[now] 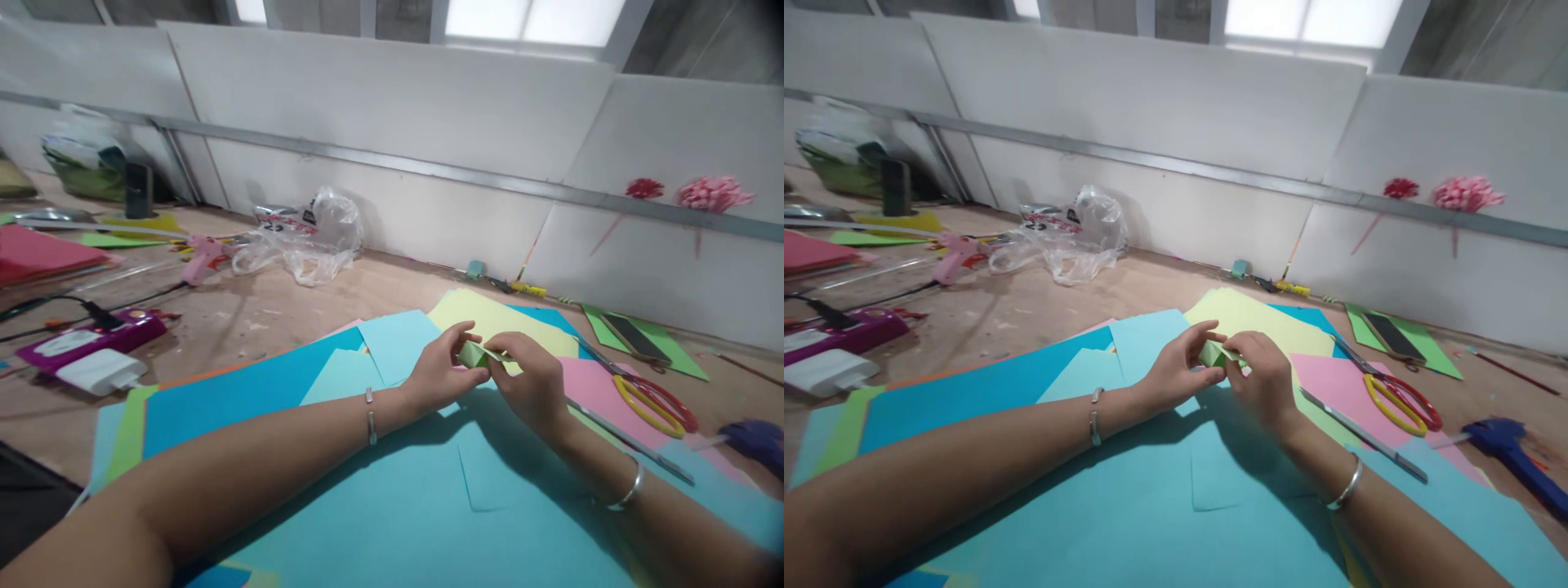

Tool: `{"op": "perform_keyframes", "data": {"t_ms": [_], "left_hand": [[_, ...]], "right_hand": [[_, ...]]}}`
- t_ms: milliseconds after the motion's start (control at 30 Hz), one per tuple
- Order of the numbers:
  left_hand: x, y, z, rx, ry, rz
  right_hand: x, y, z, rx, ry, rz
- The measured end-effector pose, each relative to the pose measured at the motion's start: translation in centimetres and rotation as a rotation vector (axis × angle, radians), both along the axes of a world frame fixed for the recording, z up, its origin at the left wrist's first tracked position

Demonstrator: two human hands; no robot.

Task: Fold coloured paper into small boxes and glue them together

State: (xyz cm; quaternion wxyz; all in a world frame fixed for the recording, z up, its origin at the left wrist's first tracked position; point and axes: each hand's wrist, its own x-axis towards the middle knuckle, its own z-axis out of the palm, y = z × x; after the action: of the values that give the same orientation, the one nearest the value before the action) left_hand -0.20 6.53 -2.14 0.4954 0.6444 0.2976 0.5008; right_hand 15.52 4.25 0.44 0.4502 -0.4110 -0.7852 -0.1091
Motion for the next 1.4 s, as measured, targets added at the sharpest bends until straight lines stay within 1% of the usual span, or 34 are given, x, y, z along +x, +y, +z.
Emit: {"op": "perform_keyframes", "data": {"t_ms": [100, 333, 467, 700, 800, 967, 1067, 1167, 1267, 1400], "left_hand": [[0.02, 0.20, -0.06, -0.039, 0.000, -0.035], [0.14, 0.14, 0.13, -0.058, -0.062, -0.044], [0.16, 0.14, 0.29, -0.107, -0.132, -0.109], [-0.02, 0.04, 0.66, -0.217, -0.197, -0.192], [-0.14, 0.05, 0.77, -0.282, -0.239, -0.189], [-0.25, 0.31, 0.79, -0.361, -0.280, -0.165], [-0.25, 0.44, 0.79, -0.392, -0.297, -0.155], [-0.25, 0.50, 0.85, -0.413, -0.288, -0.178], [-0.22, 0.59, 0.89, -0.453, -0.263, -0.192], [-0.11, 0.73, 0.82, -0.498, -0.251, -0.156]], "right_hand": [[0.10, 0.15, 0.15, -0.045, 0.022, -0.008], [0.44, 0.41, 0.19, -0.101, 0.063, -0.023], [0.36, 0.36, 0.35, -0.145, 0.106, -0.022], [0.02, 0.02, 0.36, -0.142, 0.114, -0.019], [0.05, -0.08, 0.62, -0.187, 0.165, 0.002], [0.28, 0.07, 0.94, -0.303, 0.273, 0.056], [0.21, 0.26, 0.77, -0.311, 0.253, 0.055], [0.03, 0.35, 0.56, -0.337, 0.210, 0.030], [-0.06, 0.30, 0.51, -0.366, 0.193, 0.037], [-0.12, 0.20, 0.57, -0.371, 0.227, 0.022]]}}
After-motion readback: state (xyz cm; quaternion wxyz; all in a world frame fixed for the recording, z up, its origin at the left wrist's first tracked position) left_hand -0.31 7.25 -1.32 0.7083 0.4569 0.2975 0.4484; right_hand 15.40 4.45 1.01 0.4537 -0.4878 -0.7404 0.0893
